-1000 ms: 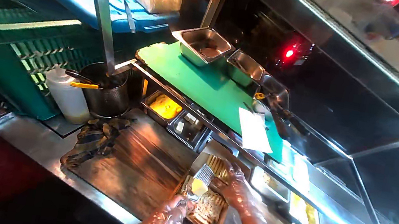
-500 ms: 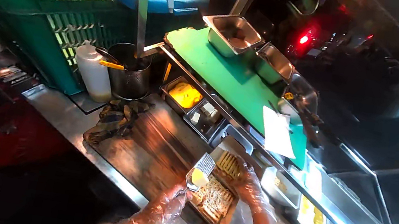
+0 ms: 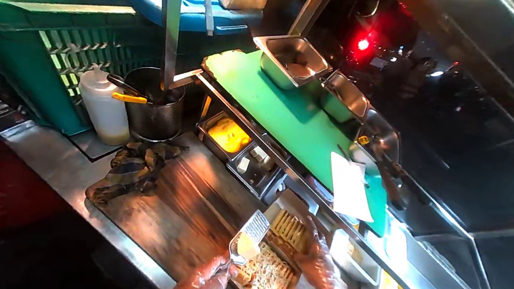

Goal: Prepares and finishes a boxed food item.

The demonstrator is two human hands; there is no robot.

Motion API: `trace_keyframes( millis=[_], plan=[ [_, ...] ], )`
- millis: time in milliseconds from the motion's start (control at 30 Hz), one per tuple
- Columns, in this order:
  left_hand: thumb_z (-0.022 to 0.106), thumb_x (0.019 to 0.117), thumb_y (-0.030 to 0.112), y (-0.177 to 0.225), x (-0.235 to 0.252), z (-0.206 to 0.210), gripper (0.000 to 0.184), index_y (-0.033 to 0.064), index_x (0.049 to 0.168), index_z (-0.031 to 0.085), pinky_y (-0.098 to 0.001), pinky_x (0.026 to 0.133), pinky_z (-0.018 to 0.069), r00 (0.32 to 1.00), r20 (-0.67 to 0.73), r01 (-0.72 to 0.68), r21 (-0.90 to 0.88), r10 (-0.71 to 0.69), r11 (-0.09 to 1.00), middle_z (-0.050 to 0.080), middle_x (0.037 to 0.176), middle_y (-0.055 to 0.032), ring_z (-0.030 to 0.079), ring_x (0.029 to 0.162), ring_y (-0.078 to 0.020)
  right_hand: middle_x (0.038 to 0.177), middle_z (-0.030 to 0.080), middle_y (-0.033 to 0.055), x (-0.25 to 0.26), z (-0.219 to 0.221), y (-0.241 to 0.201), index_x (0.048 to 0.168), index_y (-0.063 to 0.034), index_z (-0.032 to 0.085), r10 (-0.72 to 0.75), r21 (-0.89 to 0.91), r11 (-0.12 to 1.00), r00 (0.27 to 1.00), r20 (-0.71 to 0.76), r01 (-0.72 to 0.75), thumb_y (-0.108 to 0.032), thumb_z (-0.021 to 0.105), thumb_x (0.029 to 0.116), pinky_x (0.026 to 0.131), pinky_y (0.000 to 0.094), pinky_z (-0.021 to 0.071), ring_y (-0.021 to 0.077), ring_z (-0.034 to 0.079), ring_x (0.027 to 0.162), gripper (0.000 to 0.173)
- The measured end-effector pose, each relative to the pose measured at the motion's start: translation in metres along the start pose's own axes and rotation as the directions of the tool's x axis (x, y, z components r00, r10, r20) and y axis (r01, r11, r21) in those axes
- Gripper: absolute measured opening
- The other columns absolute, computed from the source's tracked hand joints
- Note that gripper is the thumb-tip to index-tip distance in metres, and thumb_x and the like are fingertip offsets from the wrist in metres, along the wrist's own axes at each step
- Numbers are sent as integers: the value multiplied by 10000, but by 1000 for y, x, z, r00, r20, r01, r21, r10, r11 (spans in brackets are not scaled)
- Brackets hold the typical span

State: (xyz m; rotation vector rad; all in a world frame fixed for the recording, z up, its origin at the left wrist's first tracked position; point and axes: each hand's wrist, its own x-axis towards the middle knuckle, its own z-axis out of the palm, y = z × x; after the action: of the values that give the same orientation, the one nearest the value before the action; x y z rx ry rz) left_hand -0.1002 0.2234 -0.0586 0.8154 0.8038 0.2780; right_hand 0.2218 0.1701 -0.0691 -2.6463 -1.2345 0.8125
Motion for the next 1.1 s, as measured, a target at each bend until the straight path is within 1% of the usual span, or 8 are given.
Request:
trace_keyframes(
  millis=[267,433,567,633,833,933,1033,1100],
  plan=[
    [485,1028,181,-6,-1,-7,257,128,1257,588,-199,402,344,1000,-8,-26,-10,26,1000,478,700,49,373,447,-46,1589,413,150,-1,-3,13,1623,-269,290,-34,37,999,999,-34,35,-252,813,786,1163,491,413,282,452,1435,987],
    [485,1016,193,-11,1,-11,266,147,1252,600,-197,397,331,999,-13,-44,-19,43,999,466,687,57,360,442,-45,1638,327,163,3,-5,12,1654,-280,188,-18,-26,999,997,73,20,-287,849,741,1182,482,390,285,402,1471,1127],
    [489,1035,221,-1,0,-10,263,158,1267,596,-206,413,352,999,25,-38,27,37,999,483,722,56,383,466,-53,1496,521,169,5,-7,-1,1595,-226,355,44,-81,996,996,76,-38,-344,831,813,1122,537,442,317,531,1358,924],
    [484,1040,229,0,-4,-10,258,163,1263,595,-209,425,353,999,33,-28,41,26,999,473,727,60,385,478,-53,1520,488,178,-4,-6,-4,1585,-219,370,8,-101,995,999,46,-4,-382,865,801,1099,591,444,358,517,1357,942],
    [507,1041,237,-4,-3,-12,245,144,1248,598,-204,413,357,1000,6,-9,14,9,1000,447,685,54,387,463,-58,1625,361,149,9,4,-41,1605,-401,313,-185,-203,959,980,77,197,-415,869,767,1091,647,432,379,430,1439,1005],
    [509,1034,216,-4,-5,-12,232,142,1230,609,-196,406,339,1000,-11,-11,9,11,1000,450,678,59,370,452,-50,1548,435,206,10,9,-54,1588,-390,352,-158,-252,951,982,107,181,-392,890,744,1023,668,467,430,478,1372,1001],
    [506,1037,210,0,-8,-14,231,143,1228,616,-199,403,328,999,-42,14,-5,-14,1000,452,691,45,363,456,-59,1594,353,225,15,15,-61,1591,-464,288,-97,-288,948,984,148,136,-418,908,691,1021,682,463,462,412,1414,1094],
    [504,1038,217,-1,-8,-14,242,140,1241,610,-200,399,329,999,-42,27,-6,-28,1000,446,689,42,364,452,-62,1594,360,222,18,23,-66,1556,-440,390,-83,-337,933,985,148,129,-401,885,713,999,679,482,471,409,1416,978]
  ],
)
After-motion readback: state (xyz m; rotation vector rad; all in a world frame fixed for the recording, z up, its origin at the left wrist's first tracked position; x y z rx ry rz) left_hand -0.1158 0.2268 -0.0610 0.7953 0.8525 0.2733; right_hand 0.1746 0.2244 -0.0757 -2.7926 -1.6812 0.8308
